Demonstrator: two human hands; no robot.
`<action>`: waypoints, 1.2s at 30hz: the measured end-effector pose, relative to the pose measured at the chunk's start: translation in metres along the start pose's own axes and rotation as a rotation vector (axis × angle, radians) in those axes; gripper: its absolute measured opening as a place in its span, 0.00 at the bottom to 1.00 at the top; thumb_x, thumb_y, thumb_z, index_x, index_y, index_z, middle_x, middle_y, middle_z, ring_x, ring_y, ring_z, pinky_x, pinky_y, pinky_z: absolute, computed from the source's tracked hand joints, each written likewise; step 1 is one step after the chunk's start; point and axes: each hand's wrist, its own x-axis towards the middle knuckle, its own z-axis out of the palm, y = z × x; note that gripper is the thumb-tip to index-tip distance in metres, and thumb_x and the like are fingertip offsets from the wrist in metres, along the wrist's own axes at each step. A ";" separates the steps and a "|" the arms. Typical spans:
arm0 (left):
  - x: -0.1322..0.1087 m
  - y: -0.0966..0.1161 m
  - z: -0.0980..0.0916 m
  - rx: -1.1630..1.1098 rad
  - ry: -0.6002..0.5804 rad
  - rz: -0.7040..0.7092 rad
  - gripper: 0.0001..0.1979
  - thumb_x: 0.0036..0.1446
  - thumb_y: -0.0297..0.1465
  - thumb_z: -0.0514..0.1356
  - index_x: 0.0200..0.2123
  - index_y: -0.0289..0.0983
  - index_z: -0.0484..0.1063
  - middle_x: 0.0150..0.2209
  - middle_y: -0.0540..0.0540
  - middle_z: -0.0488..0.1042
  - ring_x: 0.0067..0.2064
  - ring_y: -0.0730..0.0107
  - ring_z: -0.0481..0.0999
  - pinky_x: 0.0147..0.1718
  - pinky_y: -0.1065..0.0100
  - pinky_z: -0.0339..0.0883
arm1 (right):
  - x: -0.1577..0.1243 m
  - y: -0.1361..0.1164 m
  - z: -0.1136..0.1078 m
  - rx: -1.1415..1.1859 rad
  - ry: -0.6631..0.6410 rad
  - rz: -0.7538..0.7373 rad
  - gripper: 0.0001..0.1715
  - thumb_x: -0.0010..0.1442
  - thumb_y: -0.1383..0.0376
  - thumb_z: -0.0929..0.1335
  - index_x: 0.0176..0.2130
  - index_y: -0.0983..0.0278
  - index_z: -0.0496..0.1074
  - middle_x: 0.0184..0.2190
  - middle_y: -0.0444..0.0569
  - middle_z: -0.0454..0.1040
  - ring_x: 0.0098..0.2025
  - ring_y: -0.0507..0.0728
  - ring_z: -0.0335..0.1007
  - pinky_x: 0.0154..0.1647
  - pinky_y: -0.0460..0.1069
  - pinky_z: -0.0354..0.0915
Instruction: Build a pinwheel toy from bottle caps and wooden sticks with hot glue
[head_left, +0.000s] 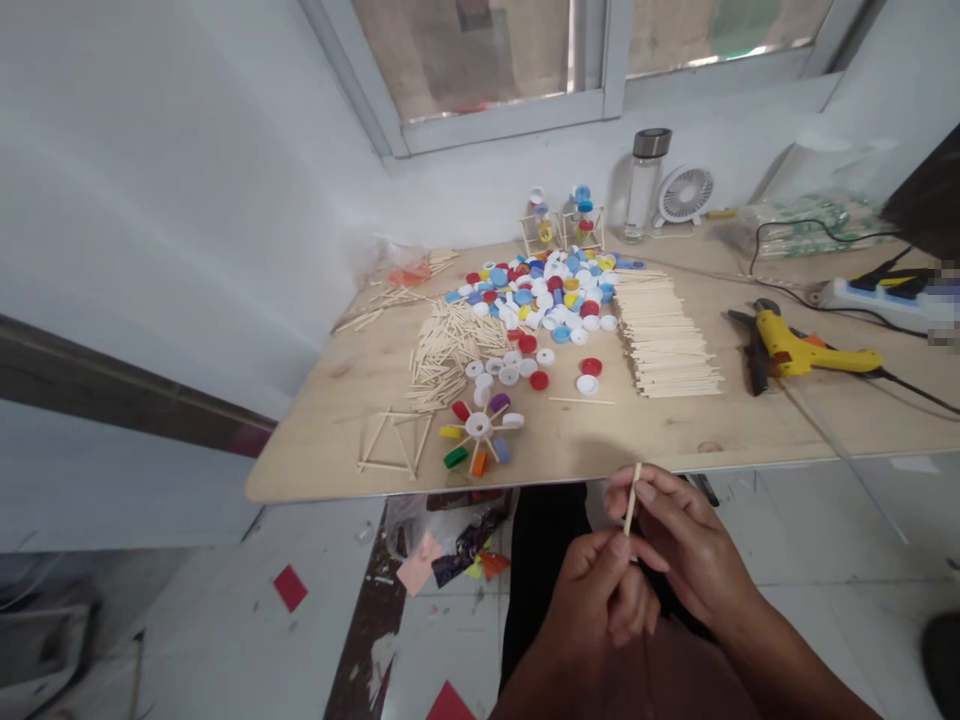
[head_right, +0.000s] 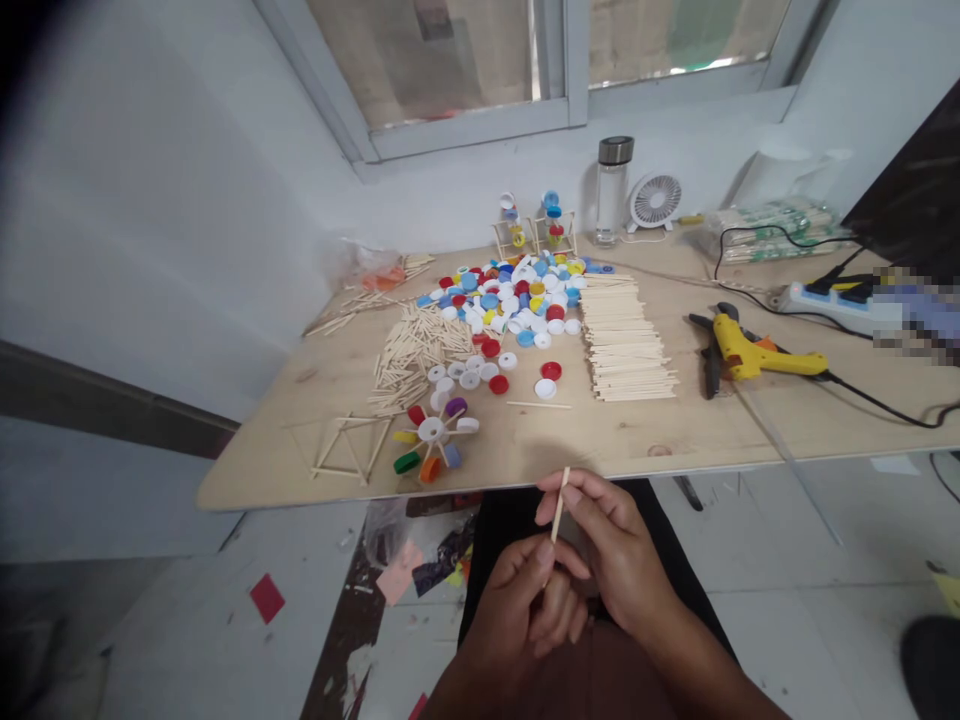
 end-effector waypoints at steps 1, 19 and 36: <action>-0.001 0.000 0.001 -0.035 -0.013 -0.005 0.20 0.63 0.40 0.53 0.32 0.30 0.75 0.09 0.59 0.52 0.10 0.84 0.51 0.19 0.74 0.57 | 0.000 -0.001 0.002 0.028 0.004 0.015 0.13 0.56 0.55 0.69 0.36 0.63 0.75 0.26 0.44 0.70 0.19 0.44 0.54 0.13 0.39 0.46; -0.003 -0.003 0.006 -0.016 0.066 0.008 0.19 0.63 0.39 0.54 0.30 0.30 0.74 0.09 0.59 0.52 0.10 0.84 0.50 0.18 0.74 0.57 | -0.003 0.004 0.004 -0.086 0.064 -0.048 0.15 0.58 0.54 0.68 0.38 0.63 0.71 0.26 0.43 0.69 0.17 0.43 0.52 0.12 0.38 0.46; -0.002 -0.012 0.004 0.177 0.102 0.005 0.19 0.61 0.42 0.54 0.27 0.32 0.69 0.09 0.59 0.54 0.10 0.84 0.51 0.17 0.76 0.54 | -0.001 0.008 0.004 -0.064 0.190 -0.006 0.17 0.56 0.52 0.69 0.31 0.64 0.69 0.20 0.40 0.64 0.18 0.45 0.54 0.12 0.38 0.46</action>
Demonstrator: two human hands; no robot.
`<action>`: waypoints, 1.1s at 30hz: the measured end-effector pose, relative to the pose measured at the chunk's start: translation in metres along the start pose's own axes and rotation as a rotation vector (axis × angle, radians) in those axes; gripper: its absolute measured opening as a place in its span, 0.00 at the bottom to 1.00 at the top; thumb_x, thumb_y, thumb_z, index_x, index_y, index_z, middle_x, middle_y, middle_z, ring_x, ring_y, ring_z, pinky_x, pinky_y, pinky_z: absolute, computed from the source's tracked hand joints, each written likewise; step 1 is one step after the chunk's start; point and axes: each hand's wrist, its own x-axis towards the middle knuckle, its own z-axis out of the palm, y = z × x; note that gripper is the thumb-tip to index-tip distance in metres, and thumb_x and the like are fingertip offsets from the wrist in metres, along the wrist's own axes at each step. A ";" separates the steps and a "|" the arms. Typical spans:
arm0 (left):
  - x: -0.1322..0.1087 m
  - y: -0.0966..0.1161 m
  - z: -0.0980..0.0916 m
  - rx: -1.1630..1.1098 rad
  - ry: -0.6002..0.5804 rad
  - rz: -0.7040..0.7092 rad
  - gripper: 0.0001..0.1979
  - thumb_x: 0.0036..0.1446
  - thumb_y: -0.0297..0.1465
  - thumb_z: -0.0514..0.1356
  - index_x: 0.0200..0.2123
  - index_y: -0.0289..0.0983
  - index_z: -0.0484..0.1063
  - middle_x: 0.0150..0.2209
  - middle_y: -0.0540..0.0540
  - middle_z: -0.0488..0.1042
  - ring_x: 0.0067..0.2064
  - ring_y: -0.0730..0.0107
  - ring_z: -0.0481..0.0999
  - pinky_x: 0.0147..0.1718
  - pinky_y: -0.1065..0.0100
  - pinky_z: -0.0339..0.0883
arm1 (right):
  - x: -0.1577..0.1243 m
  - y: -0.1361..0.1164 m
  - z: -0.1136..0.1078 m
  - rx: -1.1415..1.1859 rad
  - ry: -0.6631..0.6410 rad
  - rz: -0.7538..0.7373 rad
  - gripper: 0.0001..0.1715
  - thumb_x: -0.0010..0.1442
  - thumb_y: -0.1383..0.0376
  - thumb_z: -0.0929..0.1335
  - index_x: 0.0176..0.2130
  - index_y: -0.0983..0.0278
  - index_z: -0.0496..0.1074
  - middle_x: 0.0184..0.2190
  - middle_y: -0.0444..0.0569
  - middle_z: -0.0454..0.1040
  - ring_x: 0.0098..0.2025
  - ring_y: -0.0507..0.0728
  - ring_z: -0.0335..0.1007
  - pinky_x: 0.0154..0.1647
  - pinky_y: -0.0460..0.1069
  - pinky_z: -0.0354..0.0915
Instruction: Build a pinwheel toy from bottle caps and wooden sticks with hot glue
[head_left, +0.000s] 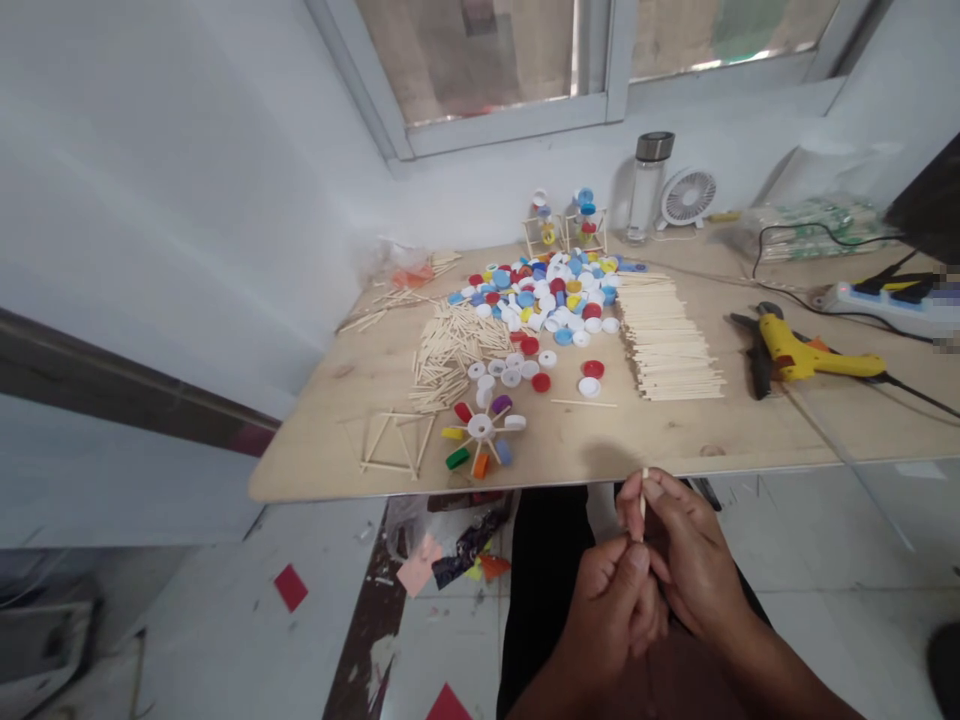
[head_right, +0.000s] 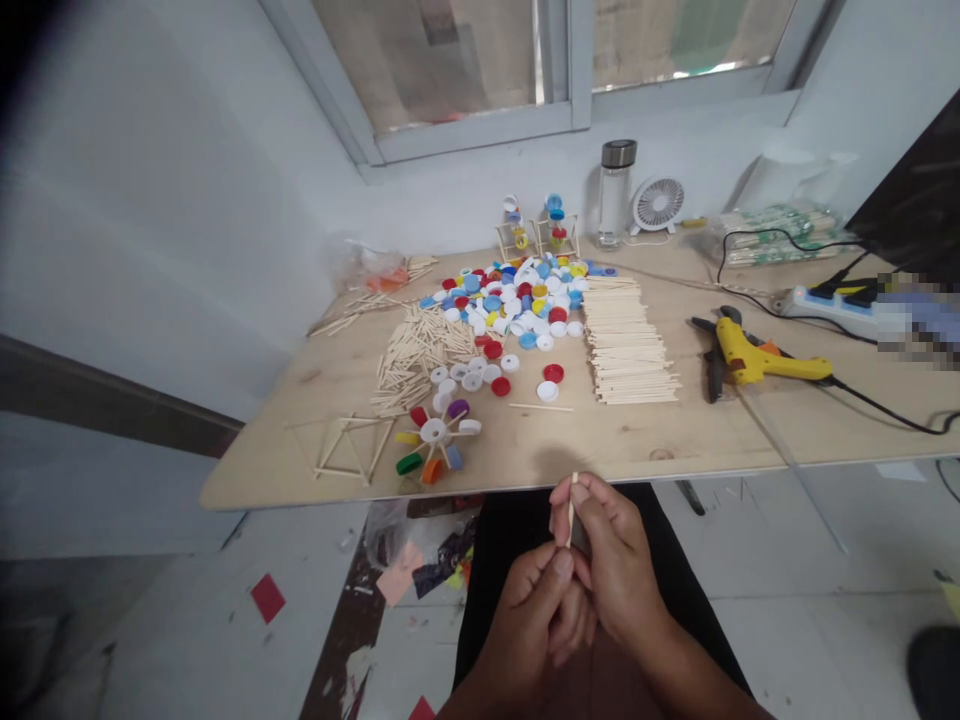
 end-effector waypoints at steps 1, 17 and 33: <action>0.000 0.000 0.000 0.002 -0.003 -0.001 0.19 0.61 0.42 0.54 0.27 0.32 0.69 0.09 0.59 0.55 0.10 0.84 0.51 0.17 0.76 0.54 | 0.000 0.000 0.000 0.006 -0.002 0.000 0.17 0.56 0.52 0.69 0.31 0.64 0.69 0.20 0.40 0.64 0.17 0.45 0.54 0.12 0.39 0.46; 0.010 -0.011 -0.004 0.015 -0.024 -0.051 0.25 0.53 0.53 0.57 0.22 0.35 0.63 0.08 0.58 0.55 0.09 0.84 0.50 0.11 0.77 0.48 | 0.000 0.005 0.004 -0.045 0.006 -0.066 0.21 0.58 0.50 0.66 0.23 0.62 0.67 0.21 0.43 0.62 0.24 0.50 0.58 0.22 0.43 0.60; 0.011 -0.020 -0.017 0.170 0.171 -0.074 0.32 0.46 0.61 0.54 0.19 0.35 0.66 0.07 0.56 0.52 0.10 0.81 0.49 0.11 0.74 0.44 | 0.026 0.005 -0.039 -0.525 -0.002 -0.142 0.23 0.53 0.47 0.68 0.37 0.62 0.77 0.37 0.50 0.79 0.44 0.59 0.73 0.44 0.45 0.68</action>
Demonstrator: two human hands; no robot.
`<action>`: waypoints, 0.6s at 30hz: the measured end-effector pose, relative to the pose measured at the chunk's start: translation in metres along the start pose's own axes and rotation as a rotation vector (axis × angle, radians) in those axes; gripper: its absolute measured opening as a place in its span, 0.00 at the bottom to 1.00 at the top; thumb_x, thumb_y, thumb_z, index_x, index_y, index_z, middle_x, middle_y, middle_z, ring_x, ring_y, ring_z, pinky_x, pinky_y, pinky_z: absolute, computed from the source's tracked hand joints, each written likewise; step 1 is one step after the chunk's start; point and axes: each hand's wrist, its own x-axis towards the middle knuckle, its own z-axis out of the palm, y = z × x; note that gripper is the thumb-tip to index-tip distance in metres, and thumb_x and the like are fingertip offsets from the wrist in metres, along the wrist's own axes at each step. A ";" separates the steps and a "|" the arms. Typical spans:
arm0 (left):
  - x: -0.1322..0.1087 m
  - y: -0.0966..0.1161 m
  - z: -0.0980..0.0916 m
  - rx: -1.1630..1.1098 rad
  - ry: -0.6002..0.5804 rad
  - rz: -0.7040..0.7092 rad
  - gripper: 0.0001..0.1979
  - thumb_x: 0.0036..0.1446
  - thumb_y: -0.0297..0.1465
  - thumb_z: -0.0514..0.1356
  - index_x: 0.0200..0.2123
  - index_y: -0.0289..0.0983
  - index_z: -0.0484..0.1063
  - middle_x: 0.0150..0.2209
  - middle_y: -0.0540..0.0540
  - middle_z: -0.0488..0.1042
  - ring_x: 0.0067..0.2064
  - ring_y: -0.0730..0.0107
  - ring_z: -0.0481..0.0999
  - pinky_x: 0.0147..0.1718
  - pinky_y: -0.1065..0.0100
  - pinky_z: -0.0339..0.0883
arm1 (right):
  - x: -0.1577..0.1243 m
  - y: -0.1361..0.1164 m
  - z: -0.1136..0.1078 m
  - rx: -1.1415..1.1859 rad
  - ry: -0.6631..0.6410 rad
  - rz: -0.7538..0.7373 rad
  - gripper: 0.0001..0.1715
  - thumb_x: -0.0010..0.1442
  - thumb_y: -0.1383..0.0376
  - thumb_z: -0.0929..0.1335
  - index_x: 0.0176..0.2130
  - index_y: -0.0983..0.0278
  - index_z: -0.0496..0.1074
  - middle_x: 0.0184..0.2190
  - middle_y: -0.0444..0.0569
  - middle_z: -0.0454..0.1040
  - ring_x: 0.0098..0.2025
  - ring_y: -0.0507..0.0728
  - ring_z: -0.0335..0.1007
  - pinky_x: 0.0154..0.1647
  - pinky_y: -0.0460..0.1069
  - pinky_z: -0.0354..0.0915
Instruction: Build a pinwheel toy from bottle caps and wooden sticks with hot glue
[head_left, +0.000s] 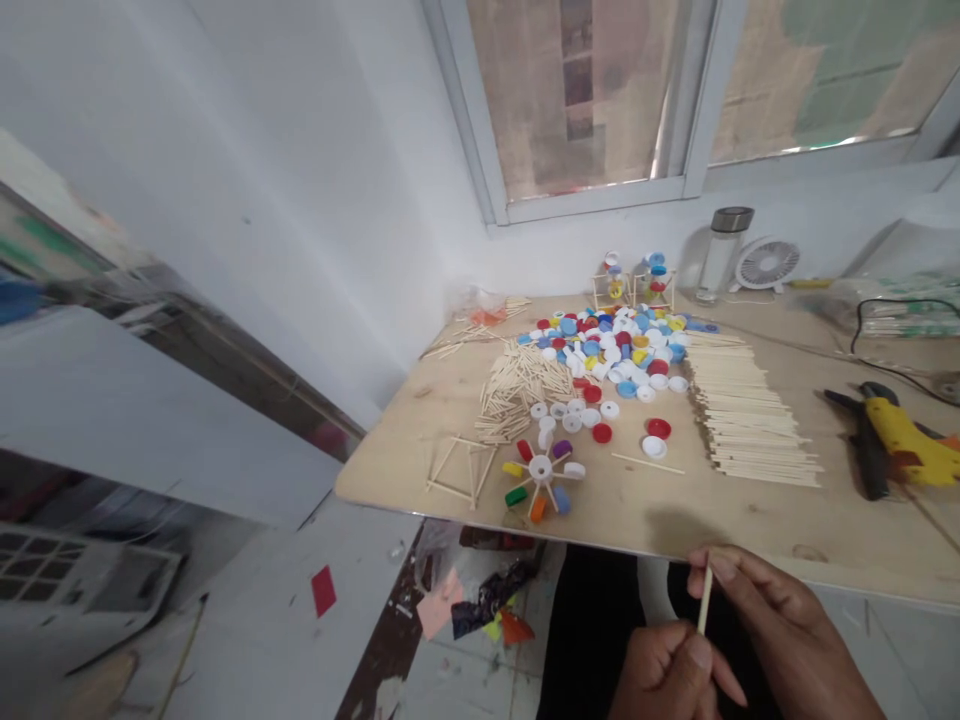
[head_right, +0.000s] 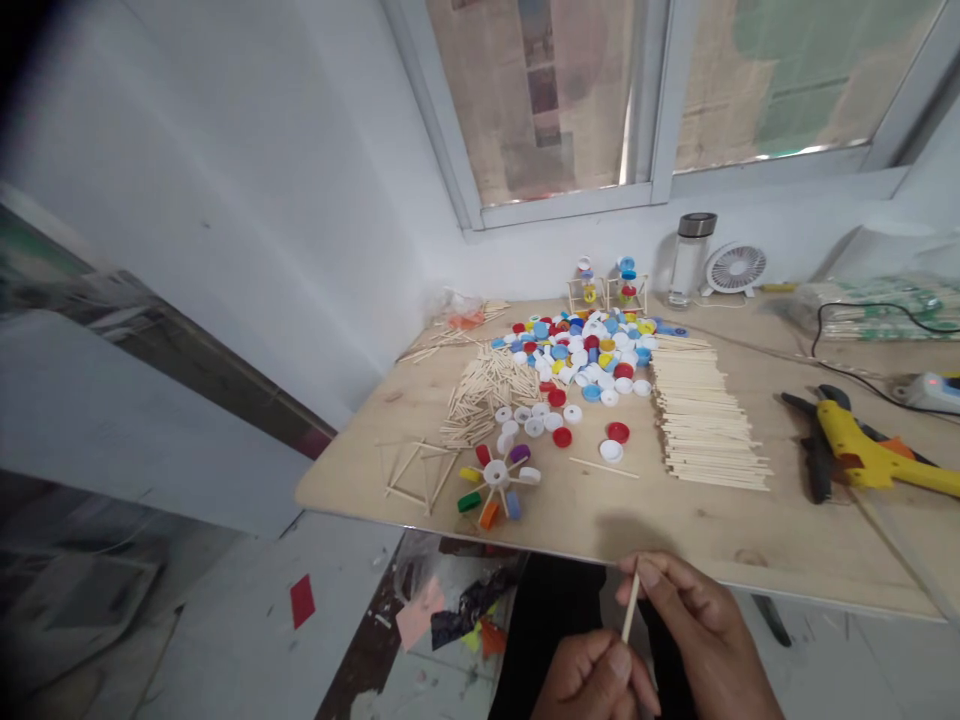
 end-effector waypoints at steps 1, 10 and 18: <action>0.000 0.001 -0.001 0.028 0.013 -0.008 0.33 0.45 0.62 0.54 0.19 0.35 0.66 0.07 0.56 0.52 0.10 0.81 0.49 0.12 0.73 0.43 | 0.002 0.001 -0.003 -0.030 -0.013 -0.005 0.23 0.54 0.46 0.68 0.37 0.61 0.77 0.37 0.50 0.79 0.45 0.60 0.73 0.45 0.46 0.68; -0.009 0.025 -0.009 0.320 -0.024 -0.067 0.33 0.53 0.57 0.49 0.25 0.32 0.73 0.13 0.54 0.56 0.16 0.78 0.53 0.19 0.72 0.46 | 0.003 0.001 -0.010 -0.191 -0.038 -0.217 0.21 0.58 0.49 0.65 0.36 0.61 0.76 0.36 0.48 0.79 0.41 0.58 0.76 0.39 0.42 0.70; -0.009 0.032 -0.007 0.510 -0.024 -0.051 0.29 0.59 0.50 0.48 0.30 0.32 0.76 0.16 0.53 0.59 0.20 0.76 0.58 0.24 0.72 0.54 | 0.001 -0.005 -0.004 -0.461 0.004 -0.483 0.21 0.64 0.55 0.59 0.25 0.61 0.68 0.21 0.41 0.72 0.25 0.51 0.71 0.27 0.40 0.66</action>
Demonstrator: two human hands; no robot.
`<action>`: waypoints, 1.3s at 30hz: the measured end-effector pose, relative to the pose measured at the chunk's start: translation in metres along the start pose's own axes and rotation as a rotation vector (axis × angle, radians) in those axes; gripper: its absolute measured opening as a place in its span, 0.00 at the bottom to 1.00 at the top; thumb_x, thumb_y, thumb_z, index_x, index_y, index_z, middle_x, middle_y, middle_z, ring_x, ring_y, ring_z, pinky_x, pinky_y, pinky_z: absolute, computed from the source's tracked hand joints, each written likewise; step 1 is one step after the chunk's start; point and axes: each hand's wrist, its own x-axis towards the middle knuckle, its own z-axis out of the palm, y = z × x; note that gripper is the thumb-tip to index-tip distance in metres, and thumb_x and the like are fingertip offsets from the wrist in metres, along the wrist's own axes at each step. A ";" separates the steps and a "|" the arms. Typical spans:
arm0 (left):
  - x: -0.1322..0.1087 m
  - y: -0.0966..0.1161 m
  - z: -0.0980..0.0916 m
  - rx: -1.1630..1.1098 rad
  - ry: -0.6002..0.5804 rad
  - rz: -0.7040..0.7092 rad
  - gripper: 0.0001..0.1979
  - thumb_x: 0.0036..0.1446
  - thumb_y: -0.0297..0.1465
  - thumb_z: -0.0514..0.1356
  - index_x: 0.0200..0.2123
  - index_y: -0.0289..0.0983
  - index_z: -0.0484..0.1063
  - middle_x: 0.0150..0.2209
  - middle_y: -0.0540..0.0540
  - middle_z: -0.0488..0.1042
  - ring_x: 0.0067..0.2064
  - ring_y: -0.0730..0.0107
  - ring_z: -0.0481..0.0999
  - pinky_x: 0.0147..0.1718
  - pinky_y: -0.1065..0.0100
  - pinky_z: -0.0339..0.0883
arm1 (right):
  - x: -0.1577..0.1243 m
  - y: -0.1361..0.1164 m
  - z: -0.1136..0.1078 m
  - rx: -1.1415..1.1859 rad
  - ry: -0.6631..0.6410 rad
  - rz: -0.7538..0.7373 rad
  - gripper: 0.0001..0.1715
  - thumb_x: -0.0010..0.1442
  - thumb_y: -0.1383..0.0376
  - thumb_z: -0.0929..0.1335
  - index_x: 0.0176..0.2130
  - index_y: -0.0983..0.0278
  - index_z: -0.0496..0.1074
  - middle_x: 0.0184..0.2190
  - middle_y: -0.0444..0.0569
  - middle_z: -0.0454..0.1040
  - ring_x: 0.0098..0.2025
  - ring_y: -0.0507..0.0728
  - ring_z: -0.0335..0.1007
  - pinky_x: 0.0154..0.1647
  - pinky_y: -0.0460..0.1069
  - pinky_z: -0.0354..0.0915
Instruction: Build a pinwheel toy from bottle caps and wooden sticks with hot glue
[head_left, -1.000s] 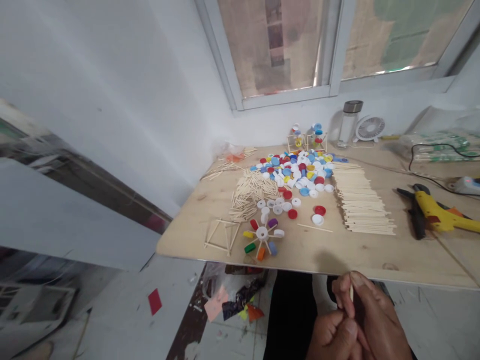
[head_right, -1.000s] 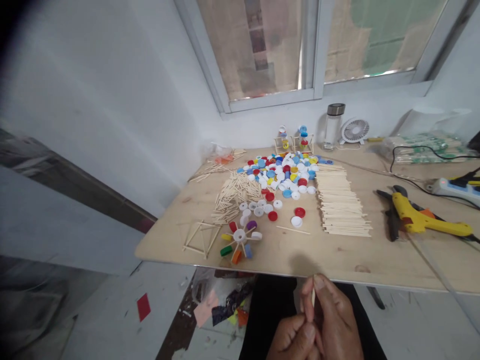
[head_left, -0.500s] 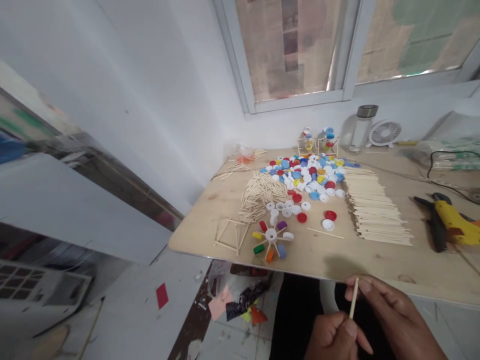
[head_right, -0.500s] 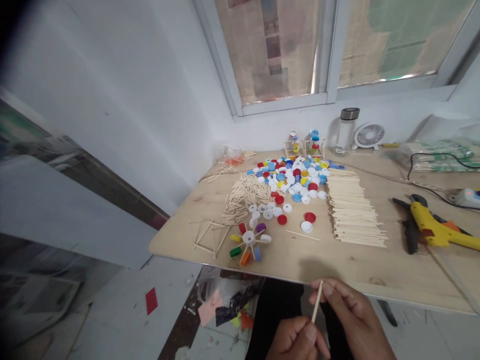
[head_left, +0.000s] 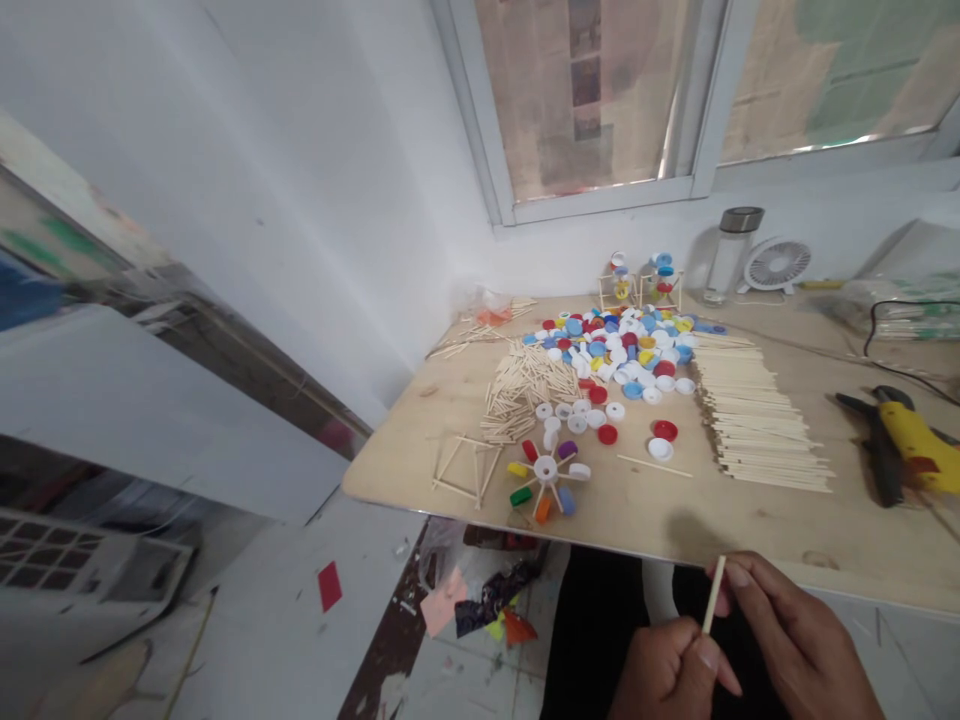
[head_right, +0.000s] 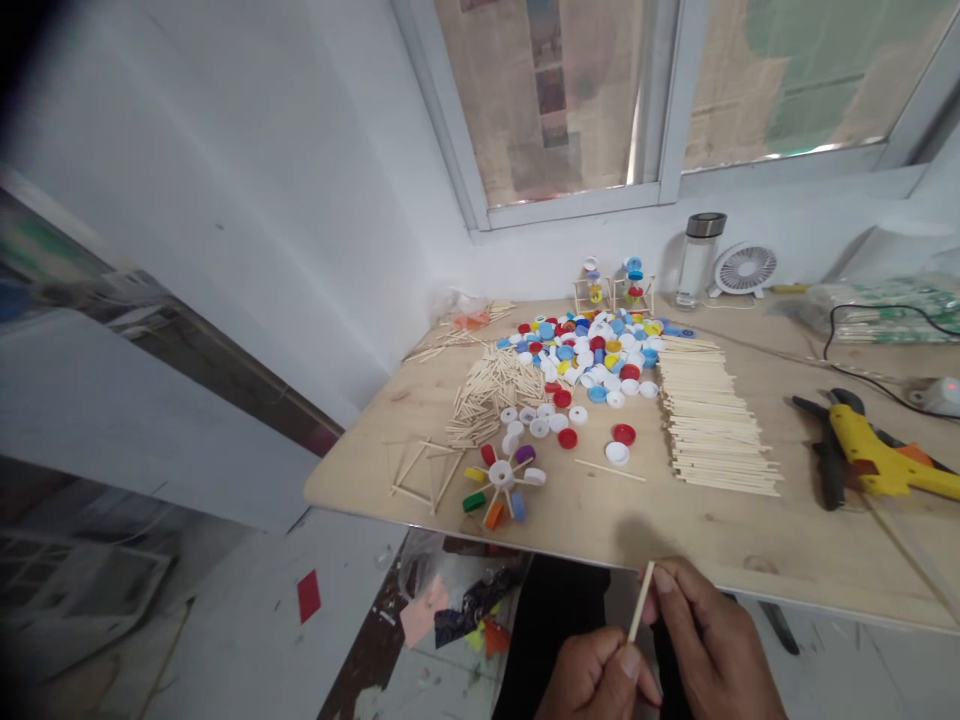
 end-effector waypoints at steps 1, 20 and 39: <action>0.000 0.001 0.000 0.030 -0.001 0.011 0.29 0.60 0.50 0.47 0.31 0.32 0.76 0.16 0.52 0.59 0.20 0.76 0.59 0.26 0.72 0.56 | 0.001 -0.001 -0.001 -0.037 0.002 -0.026 0.21 0.65 0.56 0.59 0.24 0.61 0.67 0.19 0.41 0.70 0.22 0.50 0.69 0.25 0.40 0.64; 0.019 0.052 -0.011 0.419 0.230 0.273 0.20 0.65 0.37 0.44 0.30 0.36 0.72 0.22 0.50 0.67 0.25 0.73 0.64 0.25 0.71 0.53 | 0.008 -0.003 -0.002 -0.323 0.317 -0.314 0.15 0.64 0.60 0.61 0.31 0.62 0.72 0.26 0.47 0.74 0.30 0.54 0.71 0.33 0.48 0.63; 0.136 0.118 -0.008 1.438 0.191 0.480 0.10 0.62 0.28 0.48 0.44 0.37 0.66 0.32 0.44 0.77 0.35 0.62 0.77 0.33 0.66 0.65 | 0.032 0.026 -0.007 -0.160 0.126 -0.108 0.18 0.64 0.58 0.61 0.28 0.61 0.71 0.26 0.45 0.74 0.31 0.55 0.71 0.38 0.50 0.67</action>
